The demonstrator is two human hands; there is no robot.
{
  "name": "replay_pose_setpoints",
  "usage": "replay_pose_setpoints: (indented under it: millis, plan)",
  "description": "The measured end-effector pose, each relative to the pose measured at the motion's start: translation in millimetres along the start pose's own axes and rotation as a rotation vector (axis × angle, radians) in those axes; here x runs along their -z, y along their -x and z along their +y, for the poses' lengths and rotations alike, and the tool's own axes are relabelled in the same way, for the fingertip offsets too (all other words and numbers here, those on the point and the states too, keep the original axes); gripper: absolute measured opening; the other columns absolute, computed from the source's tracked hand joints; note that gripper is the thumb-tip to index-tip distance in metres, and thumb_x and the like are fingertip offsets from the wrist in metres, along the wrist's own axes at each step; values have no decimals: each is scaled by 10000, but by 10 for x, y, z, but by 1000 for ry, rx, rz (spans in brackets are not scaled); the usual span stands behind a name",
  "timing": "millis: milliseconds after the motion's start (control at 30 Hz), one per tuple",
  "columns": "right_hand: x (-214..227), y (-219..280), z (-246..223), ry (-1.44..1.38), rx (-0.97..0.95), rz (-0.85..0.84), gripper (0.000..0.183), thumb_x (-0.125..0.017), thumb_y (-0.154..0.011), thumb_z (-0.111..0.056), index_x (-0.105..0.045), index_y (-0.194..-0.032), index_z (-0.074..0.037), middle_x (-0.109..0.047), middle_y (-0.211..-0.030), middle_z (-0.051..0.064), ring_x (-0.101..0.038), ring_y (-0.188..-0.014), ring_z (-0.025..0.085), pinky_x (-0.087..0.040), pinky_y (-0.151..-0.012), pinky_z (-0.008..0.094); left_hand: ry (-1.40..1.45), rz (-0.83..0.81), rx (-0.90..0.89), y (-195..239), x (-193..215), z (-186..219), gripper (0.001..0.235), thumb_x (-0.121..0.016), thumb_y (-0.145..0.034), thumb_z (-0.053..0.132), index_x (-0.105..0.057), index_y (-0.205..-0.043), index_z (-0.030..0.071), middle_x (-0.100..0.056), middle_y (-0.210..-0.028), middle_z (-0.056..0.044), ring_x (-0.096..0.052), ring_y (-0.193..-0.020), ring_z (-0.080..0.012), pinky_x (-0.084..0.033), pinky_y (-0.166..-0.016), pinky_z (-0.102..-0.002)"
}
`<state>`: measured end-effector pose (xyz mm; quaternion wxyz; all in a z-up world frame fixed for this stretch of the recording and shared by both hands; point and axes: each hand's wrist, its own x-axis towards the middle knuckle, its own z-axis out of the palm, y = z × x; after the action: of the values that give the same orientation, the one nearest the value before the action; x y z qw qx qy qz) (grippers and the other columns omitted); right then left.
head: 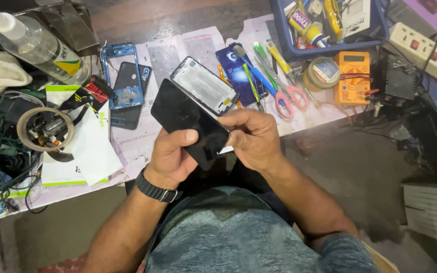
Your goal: The person applies adhesive tape to a smartphone screen, cuts the excess with scissors, and repeatedly peels off protective films from the screen. The person handles the screen and a phone frame on a cluttered workbench.
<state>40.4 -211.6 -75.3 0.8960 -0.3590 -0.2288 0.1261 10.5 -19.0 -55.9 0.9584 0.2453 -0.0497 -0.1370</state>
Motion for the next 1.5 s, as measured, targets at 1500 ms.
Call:
replay_pose_setpoints:
  millis: [1500]
  plan:
    - [130,116,-602,352,-349,3,142,-645,-1029,-59,-715,-1056,62,-724,-965,97,-658,-845,119,-530,-761,252,-494,89,-272,142,35,-136,507,-749,-896,-49,-548,-1357,6,-666,-1213,-96,-664,-1118,-214,-555,-999,-376]
